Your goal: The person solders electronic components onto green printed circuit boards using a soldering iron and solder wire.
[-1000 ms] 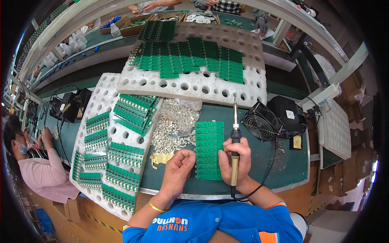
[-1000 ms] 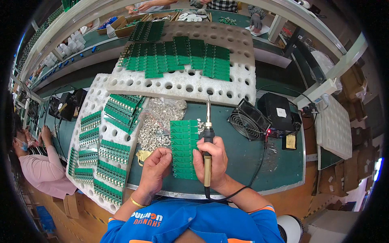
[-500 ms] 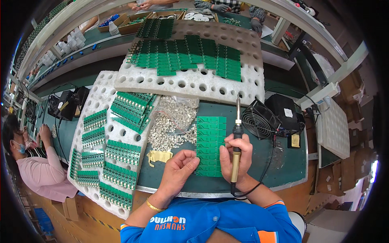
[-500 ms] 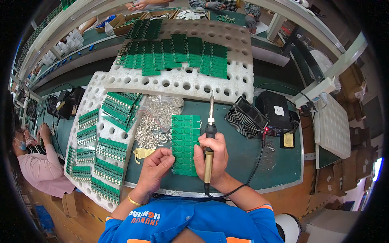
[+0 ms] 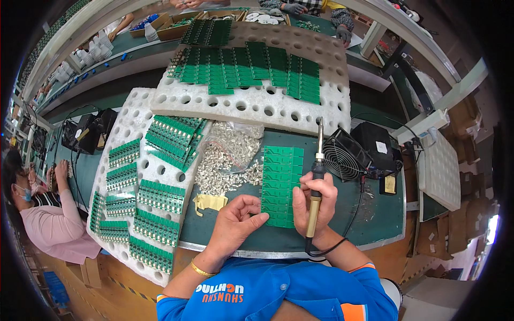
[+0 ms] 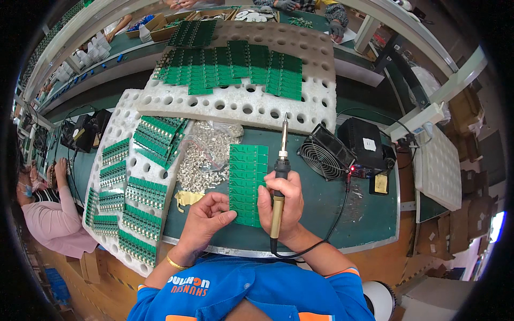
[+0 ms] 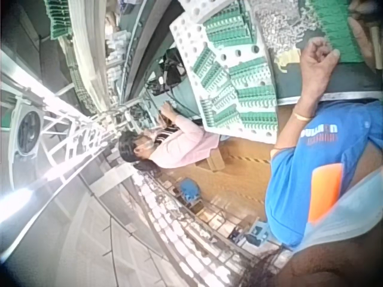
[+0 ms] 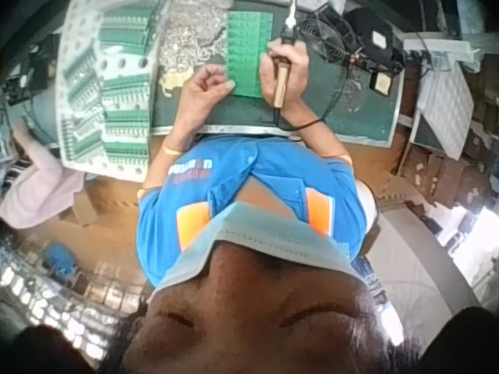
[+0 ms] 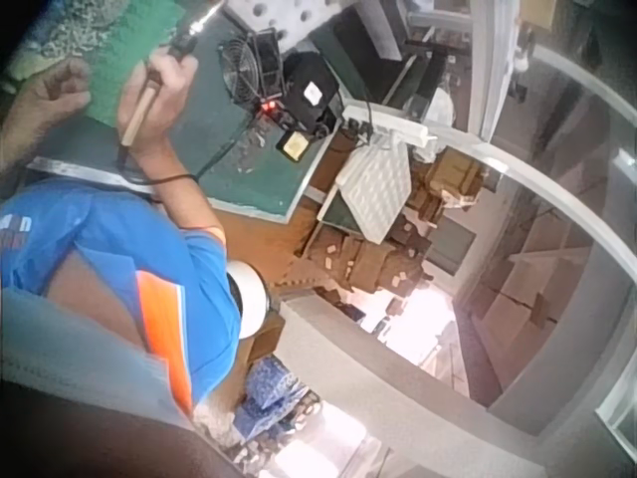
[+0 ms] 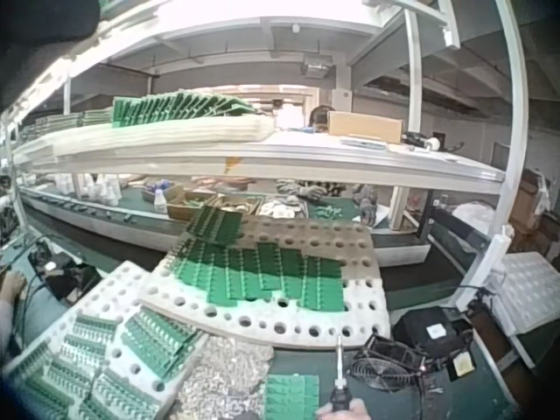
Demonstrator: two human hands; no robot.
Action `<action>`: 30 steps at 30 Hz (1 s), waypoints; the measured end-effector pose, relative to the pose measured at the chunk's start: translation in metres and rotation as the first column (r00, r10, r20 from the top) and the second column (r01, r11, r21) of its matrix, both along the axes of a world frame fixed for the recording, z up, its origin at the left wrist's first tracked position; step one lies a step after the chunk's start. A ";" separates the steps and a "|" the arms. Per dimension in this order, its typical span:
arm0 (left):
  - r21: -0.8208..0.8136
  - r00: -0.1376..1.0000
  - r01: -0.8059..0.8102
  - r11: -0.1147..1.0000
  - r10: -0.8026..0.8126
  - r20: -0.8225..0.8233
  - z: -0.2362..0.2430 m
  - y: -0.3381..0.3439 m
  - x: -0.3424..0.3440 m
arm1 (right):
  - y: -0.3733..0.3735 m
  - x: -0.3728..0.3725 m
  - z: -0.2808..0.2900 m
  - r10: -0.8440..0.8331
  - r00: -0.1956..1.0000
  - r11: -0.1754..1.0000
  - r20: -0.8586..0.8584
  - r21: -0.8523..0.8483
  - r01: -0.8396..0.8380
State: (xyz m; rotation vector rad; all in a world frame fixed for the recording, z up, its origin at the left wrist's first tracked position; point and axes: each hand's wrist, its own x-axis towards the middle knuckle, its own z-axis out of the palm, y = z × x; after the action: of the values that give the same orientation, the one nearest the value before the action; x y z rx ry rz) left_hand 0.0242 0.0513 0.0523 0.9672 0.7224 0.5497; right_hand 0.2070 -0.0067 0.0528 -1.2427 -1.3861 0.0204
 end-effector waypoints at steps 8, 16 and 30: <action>-0.012 0.999 0.009 1.000 -0.008 0.042 -0.003 -0.001 -0.001 | -0.006 -0.002 0.002 -0.010 0.996 1.000 0.084 0.028 0.007; -0.039 0.999 -0.001 0.999 0.003 0.051 -0.002 -0.002 0.001 | -0.007 -0.002 0.007 -0.033 0.981 0.996 0.192 0.093 0.015; 0.076 1.000 -0.019 0.997 0.019 -0.007 0.000 -0.003 -0.009 | 0.013 -0.004 -0.004 -0.066 0.997 0.991 -0.051 0.117 0.072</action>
State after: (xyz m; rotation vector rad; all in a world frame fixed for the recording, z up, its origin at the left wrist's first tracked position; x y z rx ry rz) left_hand 0.0151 0.0482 0.0522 1.0340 0.7221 0.5939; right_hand 0.2027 0.0065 0.0492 -1.1829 -1.2846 -0.0793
